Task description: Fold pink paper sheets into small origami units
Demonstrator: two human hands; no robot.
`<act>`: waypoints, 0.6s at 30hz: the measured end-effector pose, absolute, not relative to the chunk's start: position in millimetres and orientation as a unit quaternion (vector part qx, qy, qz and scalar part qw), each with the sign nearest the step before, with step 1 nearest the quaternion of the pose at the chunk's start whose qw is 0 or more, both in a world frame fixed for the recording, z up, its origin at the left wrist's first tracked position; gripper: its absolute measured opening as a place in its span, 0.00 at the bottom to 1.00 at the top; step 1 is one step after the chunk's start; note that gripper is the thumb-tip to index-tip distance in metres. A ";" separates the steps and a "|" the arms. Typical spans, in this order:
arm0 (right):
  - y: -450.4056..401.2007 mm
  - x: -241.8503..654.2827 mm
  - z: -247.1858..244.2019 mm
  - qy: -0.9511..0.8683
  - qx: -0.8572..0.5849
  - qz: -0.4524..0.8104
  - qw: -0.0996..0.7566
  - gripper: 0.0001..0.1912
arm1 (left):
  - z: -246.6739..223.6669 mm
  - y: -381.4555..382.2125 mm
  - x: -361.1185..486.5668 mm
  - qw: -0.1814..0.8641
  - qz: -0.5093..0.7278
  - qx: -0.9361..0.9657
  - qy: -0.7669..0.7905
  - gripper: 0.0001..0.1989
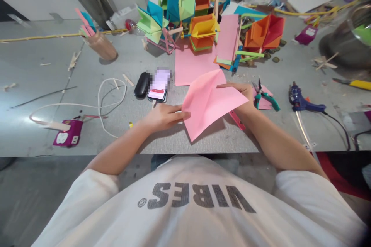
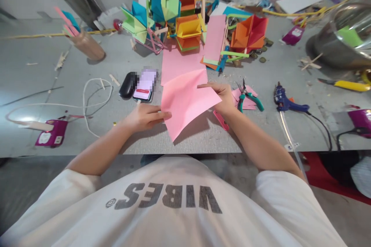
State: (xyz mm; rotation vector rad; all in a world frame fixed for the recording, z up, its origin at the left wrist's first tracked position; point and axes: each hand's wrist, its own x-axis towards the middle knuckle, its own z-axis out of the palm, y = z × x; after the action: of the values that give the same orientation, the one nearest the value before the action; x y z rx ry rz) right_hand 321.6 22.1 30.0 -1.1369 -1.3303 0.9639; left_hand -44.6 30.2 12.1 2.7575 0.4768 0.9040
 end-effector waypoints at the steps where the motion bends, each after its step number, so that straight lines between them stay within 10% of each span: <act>1: 22.1 320.0 27.7 -0.553 -0.484 0.399 0.549 0.22 | 10.2 29.0 -42.7 0.094 0.304 0.935 0.157 0.12; 12: 26.9 335.1 25.0 -0.609 -0.444 0.340 0.563 0.22 | 9.6 20.1 -30.3 0.230 0.554 0.744 0.294 0.08; 18: 28.6 325.3 21.7 -0.635 -0.437 0.345 0.536 0.30 | 10.8 24.5 -22.6 0.318 0.629 0.600 0.378 0.24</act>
State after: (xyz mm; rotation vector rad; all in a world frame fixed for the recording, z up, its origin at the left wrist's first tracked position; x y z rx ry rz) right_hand 325.3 28.6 21.7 -1.0402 -1.5121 0.8209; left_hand -22.6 24.5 10.8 1.5795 0.9938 1.6541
